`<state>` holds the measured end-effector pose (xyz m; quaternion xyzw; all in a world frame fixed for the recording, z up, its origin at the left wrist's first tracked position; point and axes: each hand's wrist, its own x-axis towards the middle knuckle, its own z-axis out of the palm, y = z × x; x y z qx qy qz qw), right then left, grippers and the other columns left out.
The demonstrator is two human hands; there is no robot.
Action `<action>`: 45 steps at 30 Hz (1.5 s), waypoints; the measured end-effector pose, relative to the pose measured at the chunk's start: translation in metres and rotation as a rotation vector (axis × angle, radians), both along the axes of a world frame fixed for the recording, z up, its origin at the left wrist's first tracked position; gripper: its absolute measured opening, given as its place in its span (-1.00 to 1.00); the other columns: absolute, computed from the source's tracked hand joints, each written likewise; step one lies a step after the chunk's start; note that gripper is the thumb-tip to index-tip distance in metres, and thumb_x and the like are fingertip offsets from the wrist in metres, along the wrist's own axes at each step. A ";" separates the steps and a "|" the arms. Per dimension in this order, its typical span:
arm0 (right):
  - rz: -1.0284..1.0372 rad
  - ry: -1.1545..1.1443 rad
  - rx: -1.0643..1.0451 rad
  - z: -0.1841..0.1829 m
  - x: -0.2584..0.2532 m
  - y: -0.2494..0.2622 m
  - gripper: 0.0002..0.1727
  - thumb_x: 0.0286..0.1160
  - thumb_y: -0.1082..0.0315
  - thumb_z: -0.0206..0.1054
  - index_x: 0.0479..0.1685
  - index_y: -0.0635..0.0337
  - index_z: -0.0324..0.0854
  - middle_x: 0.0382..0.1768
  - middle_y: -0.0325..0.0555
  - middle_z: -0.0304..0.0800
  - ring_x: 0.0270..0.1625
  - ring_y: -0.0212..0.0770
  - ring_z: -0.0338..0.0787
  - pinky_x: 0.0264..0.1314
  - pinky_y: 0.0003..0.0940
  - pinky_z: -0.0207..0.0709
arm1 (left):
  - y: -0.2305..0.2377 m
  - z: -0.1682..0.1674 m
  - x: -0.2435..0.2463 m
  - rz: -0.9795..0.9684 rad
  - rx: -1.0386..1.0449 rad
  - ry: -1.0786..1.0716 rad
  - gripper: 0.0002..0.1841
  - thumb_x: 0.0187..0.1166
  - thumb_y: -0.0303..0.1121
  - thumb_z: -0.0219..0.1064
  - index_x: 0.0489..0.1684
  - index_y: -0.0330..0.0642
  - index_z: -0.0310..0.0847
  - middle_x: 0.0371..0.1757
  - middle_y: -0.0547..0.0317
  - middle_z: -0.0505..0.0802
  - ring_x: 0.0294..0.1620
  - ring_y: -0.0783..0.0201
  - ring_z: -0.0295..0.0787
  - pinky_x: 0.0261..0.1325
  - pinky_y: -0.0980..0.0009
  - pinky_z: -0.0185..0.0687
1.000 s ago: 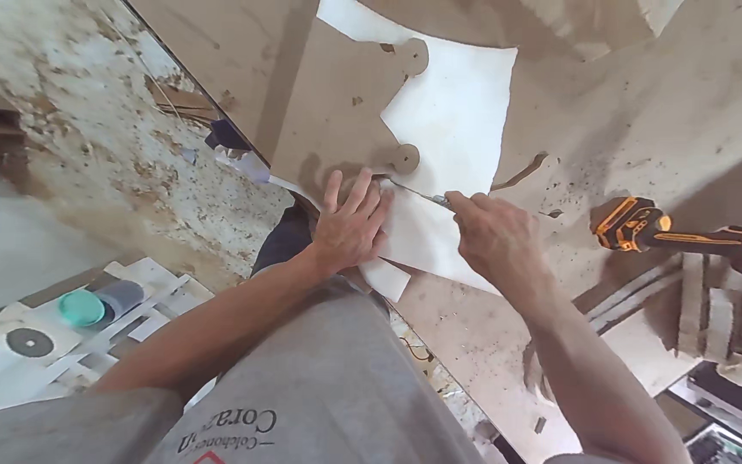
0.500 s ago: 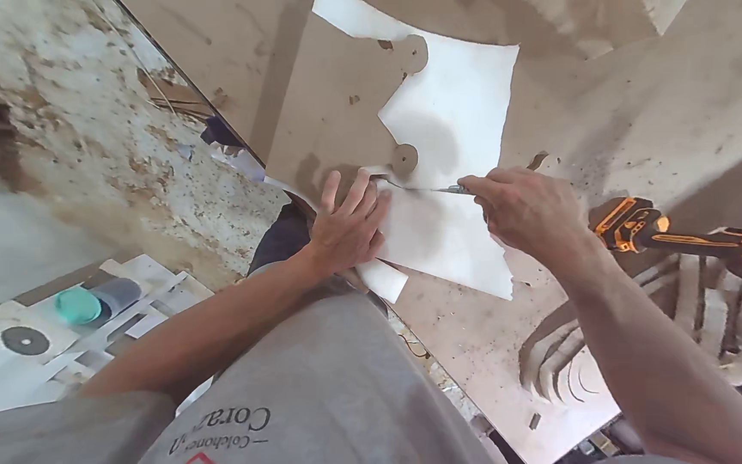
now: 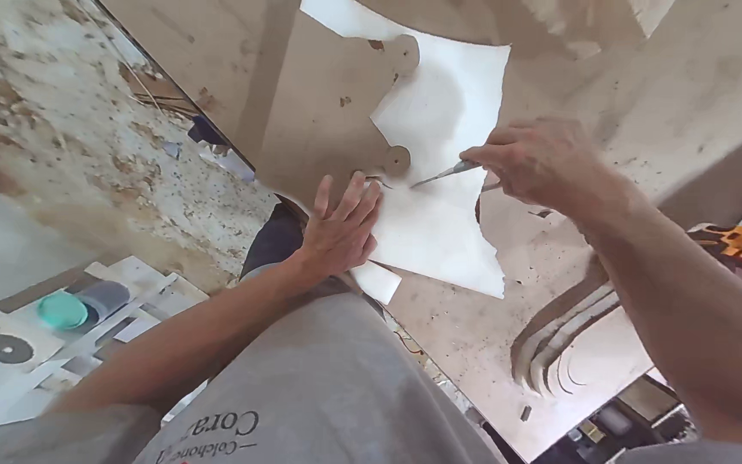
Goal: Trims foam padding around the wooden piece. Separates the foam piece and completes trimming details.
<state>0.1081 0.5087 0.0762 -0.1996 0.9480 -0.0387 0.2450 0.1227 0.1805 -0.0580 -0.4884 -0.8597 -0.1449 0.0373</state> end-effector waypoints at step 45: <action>-1.154 0.373 -0.580 -0.063 -0.006 -0.098 -0.77 0.80 0.30 -0.05 0.11 0.25 0.41 -0.43 -0.23 0.72 -0.61 -0.41 0.59 -0.63 -0.46 0.48 | 0.023 0.013 -0.003 -0.297 0.030 -0.222 -0.52 0.78 -0.18 -0.07 0.43 -0.20 0.64 0.52 -0.08 0.72 0.57 -0.08 0.61 0.66 -0.20 0.23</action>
